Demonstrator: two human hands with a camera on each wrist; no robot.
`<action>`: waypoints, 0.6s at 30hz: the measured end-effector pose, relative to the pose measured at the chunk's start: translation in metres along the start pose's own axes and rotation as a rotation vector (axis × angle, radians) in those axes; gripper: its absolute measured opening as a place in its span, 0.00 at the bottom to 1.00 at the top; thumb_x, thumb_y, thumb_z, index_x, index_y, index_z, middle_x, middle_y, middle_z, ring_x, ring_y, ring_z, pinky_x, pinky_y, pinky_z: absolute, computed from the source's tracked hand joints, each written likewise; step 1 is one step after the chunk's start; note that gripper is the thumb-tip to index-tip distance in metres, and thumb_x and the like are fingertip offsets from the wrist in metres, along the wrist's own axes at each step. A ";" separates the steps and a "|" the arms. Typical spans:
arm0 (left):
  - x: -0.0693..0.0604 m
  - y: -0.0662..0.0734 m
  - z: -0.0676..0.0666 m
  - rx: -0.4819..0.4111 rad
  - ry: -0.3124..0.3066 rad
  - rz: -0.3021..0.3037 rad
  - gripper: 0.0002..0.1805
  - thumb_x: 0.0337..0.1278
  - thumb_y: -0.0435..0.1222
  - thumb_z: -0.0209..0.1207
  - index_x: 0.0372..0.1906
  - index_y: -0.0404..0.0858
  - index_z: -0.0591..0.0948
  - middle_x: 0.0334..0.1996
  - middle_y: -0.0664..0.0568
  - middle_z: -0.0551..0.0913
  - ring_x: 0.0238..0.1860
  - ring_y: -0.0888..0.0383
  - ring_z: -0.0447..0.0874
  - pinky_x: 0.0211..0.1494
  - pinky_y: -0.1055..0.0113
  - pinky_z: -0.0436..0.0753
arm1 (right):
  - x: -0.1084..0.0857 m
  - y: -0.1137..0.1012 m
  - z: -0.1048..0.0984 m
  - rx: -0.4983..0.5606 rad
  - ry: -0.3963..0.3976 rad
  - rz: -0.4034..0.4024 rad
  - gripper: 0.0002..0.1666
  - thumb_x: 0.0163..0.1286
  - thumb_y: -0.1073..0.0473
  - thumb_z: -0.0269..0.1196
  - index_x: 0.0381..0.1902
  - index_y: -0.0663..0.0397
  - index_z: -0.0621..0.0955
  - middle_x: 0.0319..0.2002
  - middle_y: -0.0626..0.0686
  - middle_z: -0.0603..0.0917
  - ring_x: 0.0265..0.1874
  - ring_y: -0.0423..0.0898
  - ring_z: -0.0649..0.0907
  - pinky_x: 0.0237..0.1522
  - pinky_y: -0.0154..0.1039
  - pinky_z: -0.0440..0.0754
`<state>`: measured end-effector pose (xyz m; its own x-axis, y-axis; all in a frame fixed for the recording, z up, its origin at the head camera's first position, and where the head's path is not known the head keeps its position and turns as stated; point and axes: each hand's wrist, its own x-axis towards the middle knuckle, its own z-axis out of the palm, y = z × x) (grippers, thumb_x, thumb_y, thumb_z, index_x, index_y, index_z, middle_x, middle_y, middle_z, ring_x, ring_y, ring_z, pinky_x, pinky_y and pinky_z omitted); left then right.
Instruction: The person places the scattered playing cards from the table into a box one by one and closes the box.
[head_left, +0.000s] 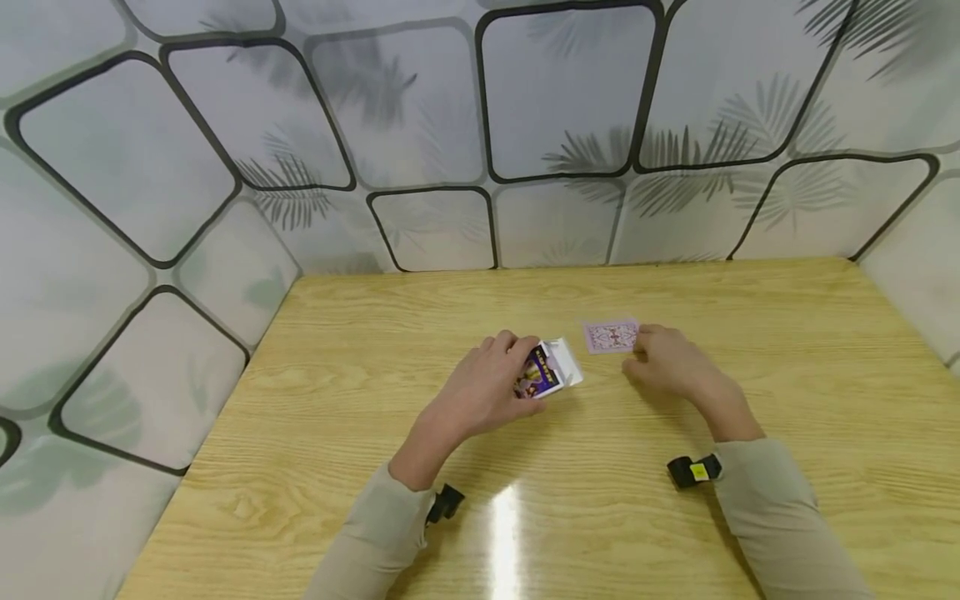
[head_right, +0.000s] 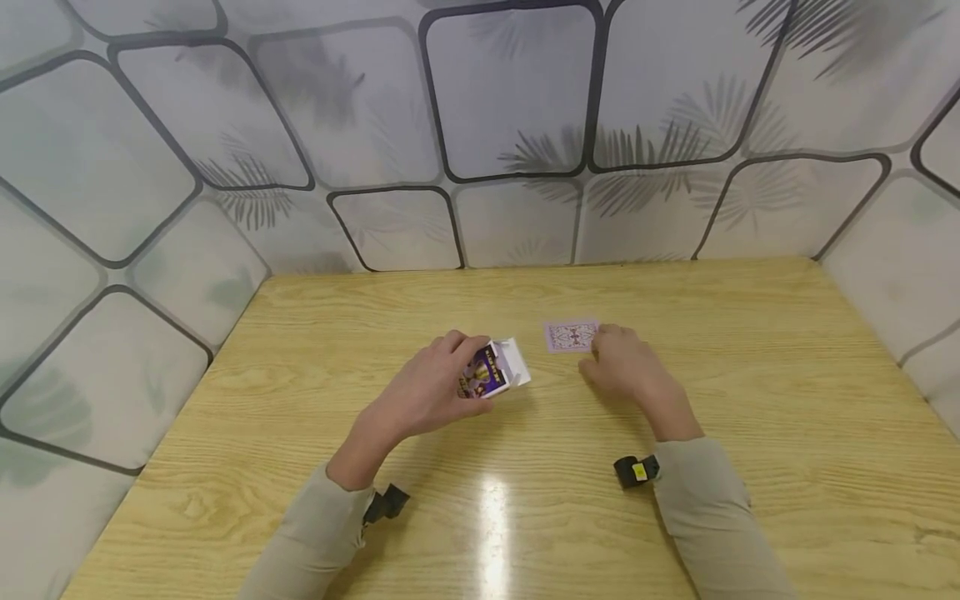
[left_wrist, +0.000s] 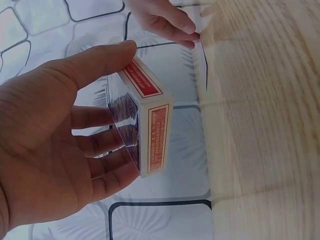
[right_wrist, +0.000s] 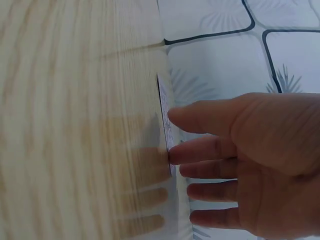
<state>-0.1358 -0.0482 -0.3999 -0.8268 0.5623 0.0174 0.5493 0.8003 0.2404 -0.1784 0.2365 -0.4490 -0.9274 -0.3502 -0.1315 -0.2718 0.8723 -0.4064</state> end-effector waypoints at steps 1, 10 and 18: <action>0.000 0.000 0.000 -0.002 -0.002 0.000 0.43 0.54 0.53 0.69 0.70 0.40 0.67 0.54 0.45 0.76 0.44 0.56 0.74 0.46 0.62 0.78 | 0.001 0.000 -0.001 0.007 0.010 0.003 0.12 0.67 0.59 0.60 0.29 0.64 0.79 0.36 0.62 0.81 0.30 0.54 0.77 0.31 0.45 0.74; 0.000 0.000 0.002 -0.012 -0.016 -0.003 0.43 0.54 0.53 0.69 0.71 0.40 0.67 0.54 0.45 0.76 0.45 0.56 0.75 0.48 0.60 0.78 | 0.002 0.001 -0.006 -0.010 -0.032 0.108 0.19 0.60 0.63 0.66 0.46 0.71 0.80 0.36 0.61 0.83 0.31 0.51 0.78 0.34 0.48 0.76; 0.001 0.000 0.000 -0.010 -0.010 -0.002 0.43 0.54 0.53 0.70 0.70 0.40 0.67 0.54 0.45 0.76 0.44 0.56 0.74 0.46 0.62 0.78 | -0.006 0.005 -0.013 0.067 -0.107 0.084 0.31 0.59 0.59 0.67 0.53 0.78 0.75 0.41 0.66 0.83 0.35 0.53 0.80 0.41 0.52 0.79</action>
<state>-0.1366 -0.0480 -0.4004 -0.8265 0.5629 0.0077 0.5466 0.7991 0.2503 -0.1779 0.2478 -0.4382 -0.9124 -0.3145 -0.2619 -0.1732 0.8766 -0.4490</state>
